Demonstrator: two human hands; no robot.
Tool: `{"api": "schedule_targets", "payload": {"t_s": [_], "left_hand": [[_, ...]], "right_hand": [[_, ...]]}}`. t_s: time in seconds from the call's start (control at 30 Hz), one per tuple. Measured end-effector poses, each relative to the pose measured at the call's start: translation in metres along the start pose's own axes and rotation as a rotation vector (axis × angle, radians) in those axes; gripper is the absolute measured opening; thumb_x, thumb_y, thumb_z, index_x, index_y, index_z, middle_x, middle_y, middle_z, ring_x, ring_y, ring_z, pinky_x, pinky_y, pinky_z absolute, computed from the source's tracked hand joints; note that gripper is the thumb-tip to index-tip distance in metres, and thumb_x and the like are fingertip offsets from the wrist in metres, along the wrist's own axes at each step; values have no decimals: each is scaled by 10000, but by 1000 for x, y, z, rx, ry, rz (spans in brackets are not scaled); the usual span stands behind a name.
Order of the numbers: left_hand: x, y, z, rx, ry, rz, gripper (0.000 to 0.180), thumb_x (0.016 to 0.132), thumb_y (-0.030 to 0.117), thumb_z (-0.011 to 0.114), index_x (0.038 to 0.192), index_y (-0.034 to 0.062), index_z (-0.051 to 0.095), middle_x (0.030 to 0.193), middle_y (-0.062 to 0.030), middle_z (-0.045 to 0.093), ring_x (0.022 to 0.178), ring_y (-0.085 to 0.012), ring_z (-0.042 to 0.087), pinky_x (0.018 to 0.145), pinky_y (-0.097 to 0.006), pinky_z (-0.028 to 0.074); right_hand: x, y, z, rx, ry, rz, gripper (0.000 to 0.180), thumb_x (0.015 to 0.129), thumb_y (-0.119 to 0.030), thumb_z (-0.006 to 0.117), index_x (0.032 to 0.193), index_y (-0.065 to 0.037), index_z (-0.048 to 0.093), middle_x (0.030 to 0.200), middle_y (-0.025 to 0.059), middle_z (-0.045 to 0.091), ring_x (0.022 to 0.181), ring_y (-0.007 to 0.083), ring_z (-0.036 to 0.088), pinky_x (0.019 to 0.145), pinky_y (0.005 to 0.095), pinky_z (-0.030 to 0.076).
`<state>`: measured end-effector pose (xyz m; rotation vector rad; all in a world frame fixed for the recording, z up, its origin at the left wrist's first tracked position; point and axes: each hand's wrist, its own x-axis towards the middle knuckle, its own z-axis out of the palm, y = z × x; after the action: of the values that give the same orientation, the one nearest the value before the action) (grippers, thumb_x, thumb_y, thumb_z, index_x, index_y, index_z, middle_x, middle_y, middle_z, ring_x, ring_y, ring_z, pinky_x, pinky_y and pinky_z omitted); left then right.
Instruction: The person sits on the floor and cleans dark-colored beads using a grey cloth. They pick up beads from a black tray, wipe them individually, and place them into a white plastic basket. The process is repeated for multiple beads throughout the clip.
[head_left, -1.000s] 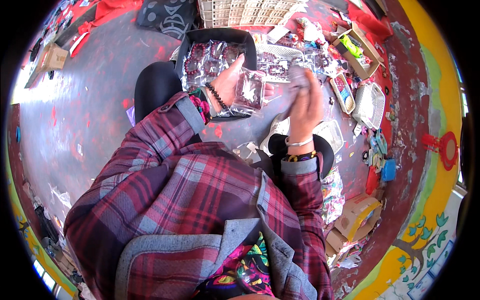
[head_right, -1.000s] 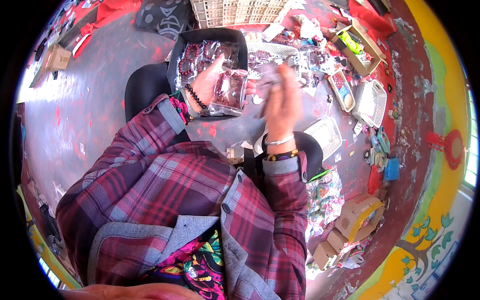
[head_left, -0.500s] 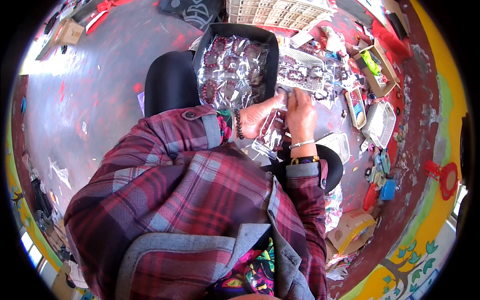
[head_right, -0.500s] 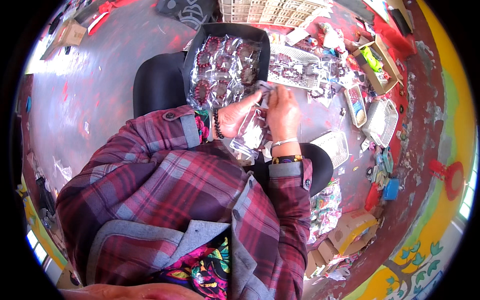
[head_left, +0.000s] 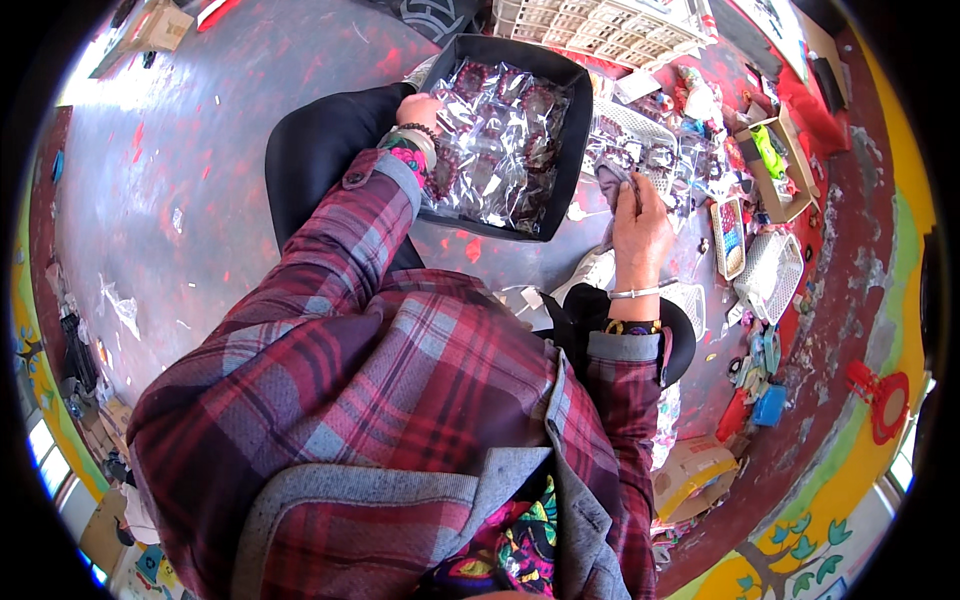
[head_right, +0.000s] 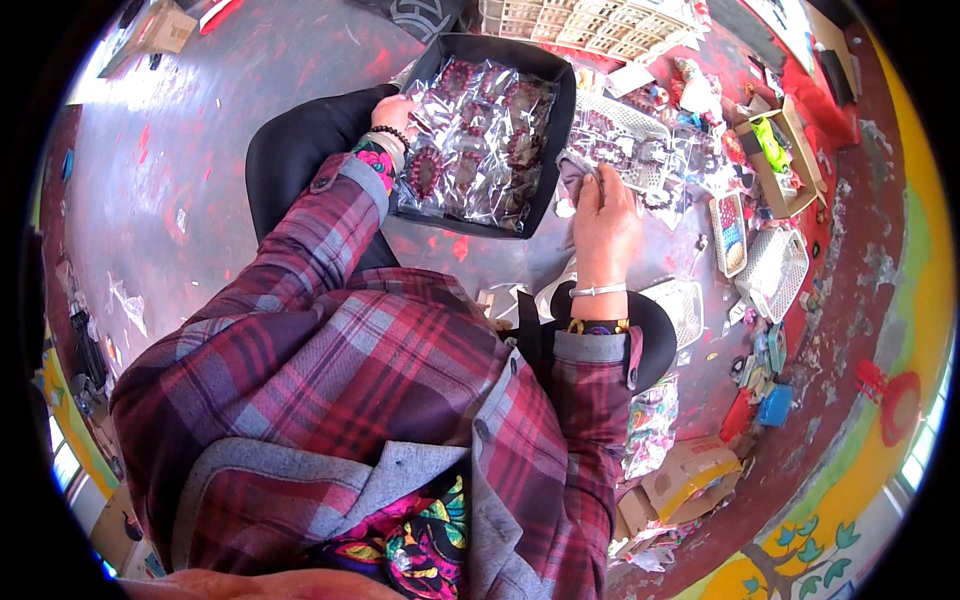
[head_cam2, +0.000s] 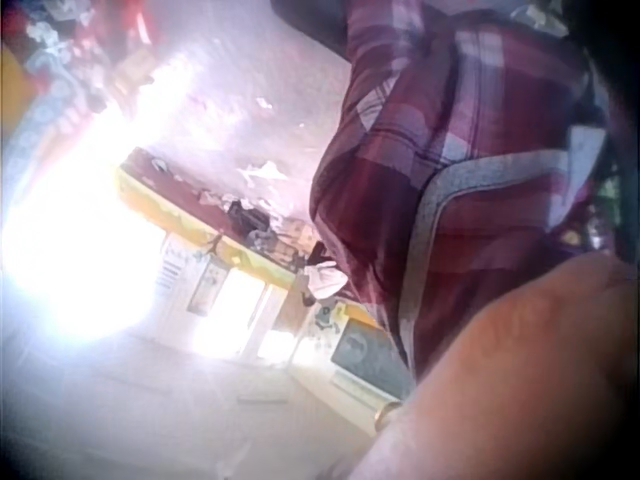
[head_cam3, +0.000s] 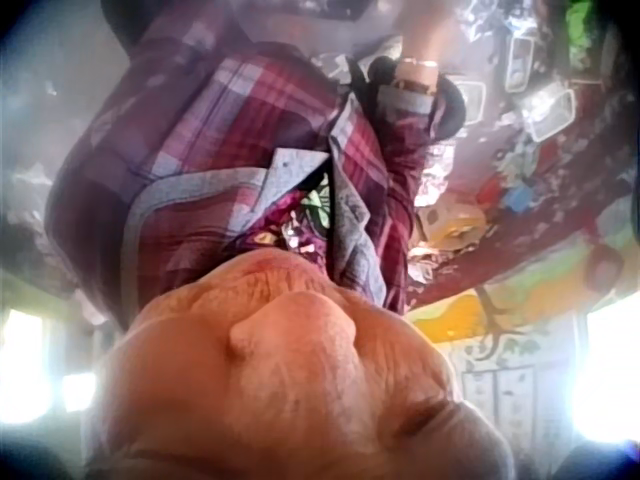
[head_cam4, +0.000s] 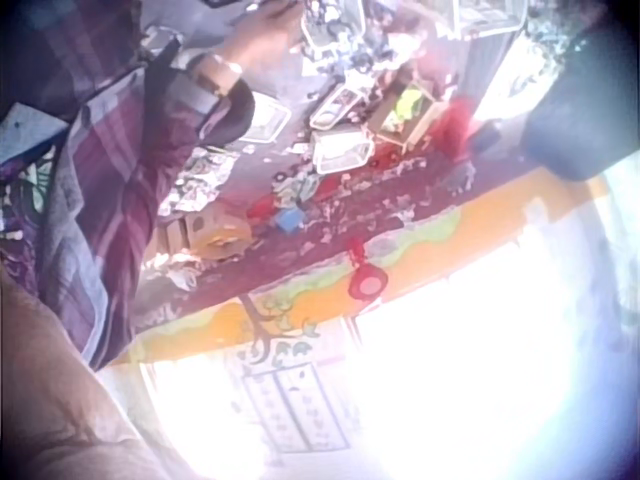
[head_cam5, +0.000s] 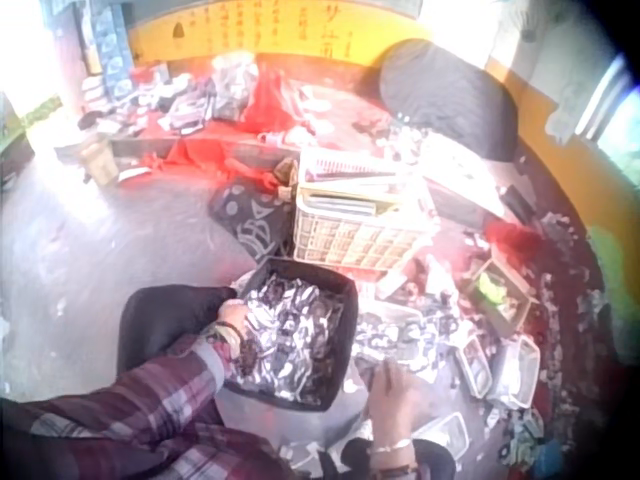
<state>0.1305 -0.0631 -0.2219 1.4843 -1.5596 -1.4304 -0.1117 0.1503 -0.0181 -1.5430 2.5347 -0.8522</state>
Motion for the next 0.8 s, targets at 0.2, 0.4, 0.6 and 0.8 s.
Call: {"api": "schedule_targets", "payload": {"t_s": [0.2,0.4,0.6,0.8], "left_hand": [[48,-171,0,-96,-100,-111,189,854,159,531,996,37,553,956,-104,590,943,-241,565,828,-432,453],[-3,-109,38,37,395,-503,265,817,167,551,1048,36,553,1057,-146,567,998,-282,549,847,-419,447],[-27,-58,43,301,611,-698,364,768,174,577,1106,41,556,1158,-191,544,1068,-334,531,877,-412,438],[-46,-76,66,674,124,-288,639,753,175,566,1334,36,340,1389,-216,302,1295,-369,283,1060,-383,271]], "right_hand": [[3,-17,12,146,-59,-70,237,832,-173,582,1019,-33,623,887,172,636,806,338,614,703,386,490],[1,-11,6,119,-85,-89,234,839,-160,568,1022,-23,616,904,179,633,810,342,617,702,388,489],[3,-21,7,156,-130,-65,238,839,-161,567,1035,-35,614,901,185,627,813,356,612,698,394,487],[2,-23,12,146,-169,-100,242,839,-162,564,1044,-41,608,899,195,621,803,373,605,687,403,489]]}}
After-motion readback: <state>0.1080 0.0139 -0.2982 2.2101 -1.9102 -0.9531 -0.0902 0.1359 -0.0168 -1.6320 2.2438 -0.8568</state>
